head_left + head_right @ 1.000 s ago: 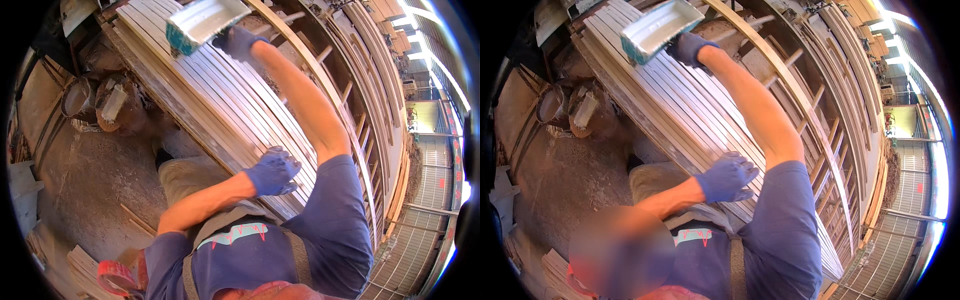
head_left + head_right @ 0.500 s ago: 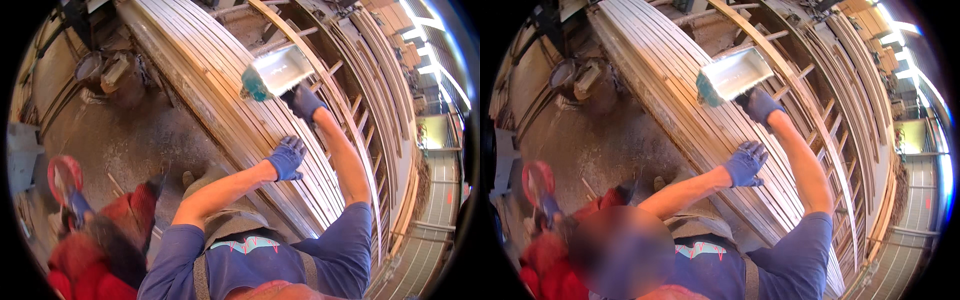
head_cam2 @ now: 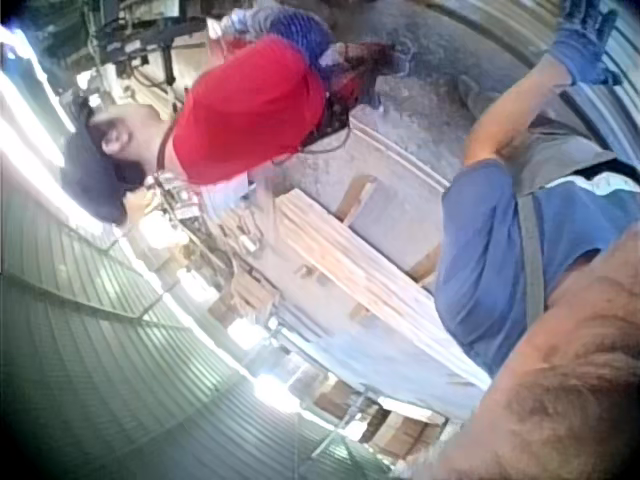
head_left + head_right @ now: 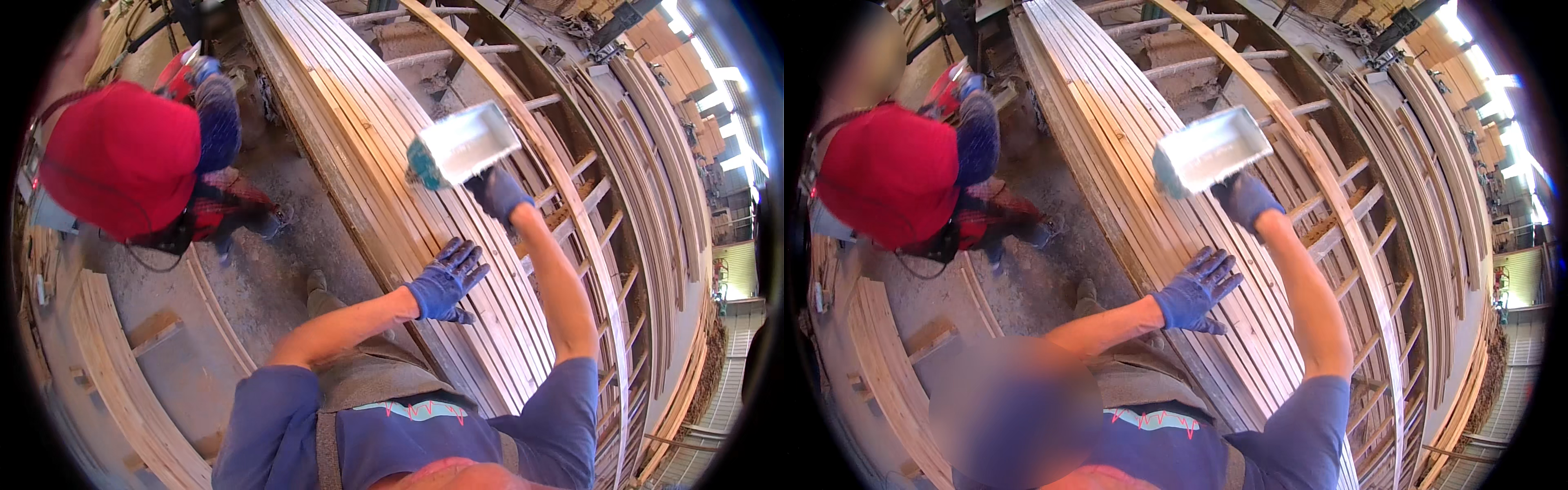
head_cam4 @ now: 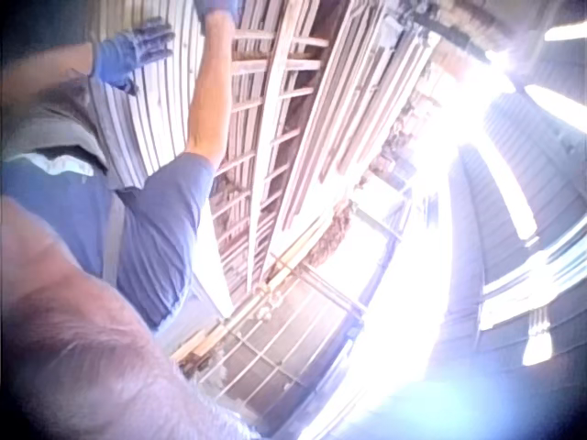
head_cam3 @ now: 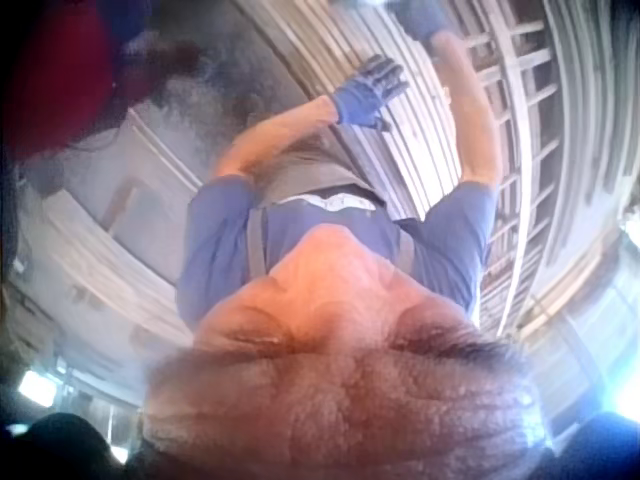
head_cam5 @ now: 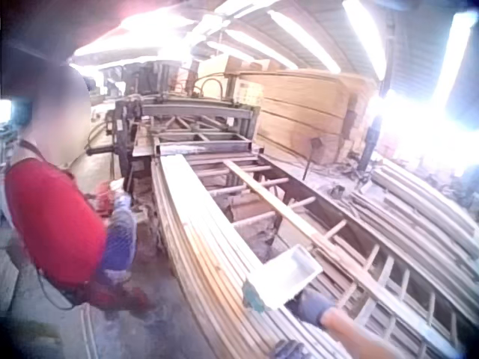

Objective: The person applies a white substance to long wooden planks using a brush and container. They repeatedly dip the brush into the container and spread the substance along the length of the planks. The person also stacks the treated planks and uses a measuring tape on the wood.

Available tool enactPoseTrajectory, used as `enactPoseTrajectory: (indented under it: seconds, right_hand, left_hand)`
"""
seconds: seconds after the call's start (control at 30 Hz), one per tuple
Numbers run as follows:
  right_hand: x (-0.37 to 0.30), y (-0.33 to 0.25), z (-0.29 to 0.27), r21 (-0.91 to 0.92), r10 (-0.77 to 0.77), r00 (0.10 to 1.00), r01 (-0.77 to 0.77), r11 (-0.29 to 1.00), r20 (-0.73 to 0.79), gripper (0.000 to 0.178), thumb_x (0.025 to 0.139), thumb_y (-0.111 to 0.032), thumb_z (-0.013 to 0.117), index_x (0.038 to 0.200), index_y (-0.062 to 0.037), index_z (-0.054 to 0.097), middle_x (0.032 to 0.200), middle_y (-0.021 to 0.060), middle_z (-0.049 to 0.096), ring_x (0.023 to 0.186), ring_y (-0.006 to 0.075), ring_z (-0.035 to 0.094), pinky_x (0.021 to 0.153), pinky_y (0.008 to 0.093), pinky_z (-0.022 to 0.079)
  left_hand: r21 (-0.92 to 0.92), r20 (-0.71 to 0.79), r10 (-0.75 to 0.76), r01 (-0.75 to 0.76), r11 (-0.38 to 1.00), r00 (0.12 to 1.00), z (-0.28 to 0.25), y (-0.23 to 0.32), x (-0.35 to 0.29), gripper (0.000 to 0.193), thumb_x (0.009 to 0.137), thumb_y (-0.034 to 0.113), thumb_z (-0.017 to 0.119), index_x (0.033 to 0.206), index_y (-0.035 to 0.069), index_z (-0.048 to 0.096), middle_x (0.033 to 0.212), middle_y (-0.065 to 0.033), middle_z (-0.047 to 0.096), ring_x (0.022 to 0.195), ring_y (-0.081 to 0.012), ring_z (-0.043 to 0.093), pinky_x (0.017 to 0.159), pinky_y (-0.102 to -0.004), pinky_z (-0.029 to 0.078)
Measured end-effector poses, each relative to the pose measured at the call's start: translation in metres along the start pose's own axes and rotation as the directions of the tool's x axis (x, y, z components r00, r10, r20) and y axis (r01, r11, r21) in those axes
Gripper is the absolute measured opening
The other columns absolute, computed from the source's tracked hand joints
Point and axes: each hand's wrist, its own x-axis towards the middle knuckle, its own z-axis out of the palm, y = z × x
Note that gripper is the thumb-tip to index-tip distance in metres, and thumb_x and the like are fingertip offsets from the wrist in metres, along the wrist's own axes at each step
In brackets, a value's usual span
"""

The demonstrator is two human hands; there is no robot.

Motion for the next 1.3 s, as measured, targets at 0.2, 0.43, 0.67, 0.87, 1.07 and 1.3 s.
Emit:
enactPoseTrajectory:
  seconds: [0.2, 0.43, 0.67, 0.87, 1.07, 1.3]
  right_hand:
    - [-0.083, -0.036, -0.02, 0.032, 0.302, 0.951, -0.304, 0.952, 0.062, 0.028, 0.094, -0.027, 0.052, 0.101, -0.0039, 0.065, 0.087, 0.0246, 0.066, 0.082, 0.0419, 0.065, 0.073, 0.0503, 0.053]
    - [0.058, -0.028, 0.014, 0.055, 0.274, 0.952, -0.269, 0.962, -0.138, 0.027, 0.089, -0.028, 0.055, 0.097, -0.0046, 0.067, 0.091, 0.0259, 0.065, 0.087, 0.0426, 0.063, 0.076, 0.0512, 0.051]
    - [0.337, 0.04, 0.043, 0.015, 0.322, 0.906, -0.331, 0.943, -0.275, 0.036, 0.09, -0.036, 0.052, 0.098, -0.004, 0.066, 0.101, 0.0305, 0.063, 0.097, 0.0461, 0.061, 0.084, 0.0514, 0.049]
    - [0.471, -0.022, 0.015, -0.038, 0.27, 0.919, -0.293, 0.955, -0.288, 0.038, 0.088, -0.039, 0.052, 0.102, -0.007, 0.069, 0.102, 0.0264, 0.064, 0.1, 0.0423, 0.061, 0.086, 0.0489, 0.05]
    - [0.376, -0.007, 0.015, -0.088, 0.225, 0.955, -0.245, 0.965, -0.193, 0.037, 0.091, -0.036, 0.048, 0.103, -0.0064, 0.066, 0.1, 0.0274, 0.064, 0.095, 0.0456, 0.061, 0.084, 0.0519, 0.049]
    - [0.111, -0.001, -0.014, -0.126, 0.169, 0.976, -0.187, 0.974, -0.14, 0.018, 0.083, -0.012, 0.058, 0.1, -0.0078, 0.064, 0.087, 0.0229, 0.066, 0.078, 0.0417, 0.065, 0.066, 0.0499, 0.054]
  left_hand:
    - [-0.095, -0.024, 0.049, -0.051, 0.994, 0.999, -0.006, -0.007, 0.002, 0.104, 0.072, 0.07, 0.059, 0.148, 0.005, 0.03, 0.15, -0.0292, 0.026, 0.142, -0.0443, 0.018, 0.117, -0.0555, 0.005]
    - [-0.229, 0.039, 0.048, -0.038, 0.973, 0.998, -0.016, -0.033, -0.002, 0.093, 0.075, 0.061, 0.062, 0.145, 0.006, 0.036, 0.15, -0.0276, 0.027, 0.142, -0.0417, 0.022, 0.117, -0.0541, 0.009]
    - [-0.337, -0.008, -0.006, 0.003, 0.942, 1.0, -0.019, -0.083, 0.006, 0.082, 0.082, 0.054, 0.058, 0.143, 0.004, 0.038, 0.15, -0.0245, 0.03, 0.142, -0.0377, 0.024, 0.118, -0.0491, 0.011]
    - [-0.354, -0.016, -0.056, 0.047, 0.934, 0.998, -0.011, -0.089, 0.007, 0.076, 0.082, 0.045, 0.059, 0.139, -0.002, 0.042, 0.146, -0.0253, 0.036, 0.141, -0.0372, 0.025, 0.118, -0.0485, 0.012]
    - [-0.477, -0.089, -0.135, 0.077, 0.876, 0.987, -0.01, -0.089, 0.01, 0.068, 0.083, 0.042, 0.059, 0.134, -0.001, 0.046, 0.144, -0.0211, 0.041, 0.139, -0.0339, 0.031, 0.117, -0.0462, 0.018]
    - [-0.164, 0.014, -0.155, 0.155, 0.974, 0.988, -0.024, -0.062, 0.017, 0.072, 0.083, 0.051, 0.057, 0.131, -0.002, 0.051, 0.142, -0.0224, 0.043, 0.137, -0.036, 0.033, 0.116, -0.0487, 0.017]
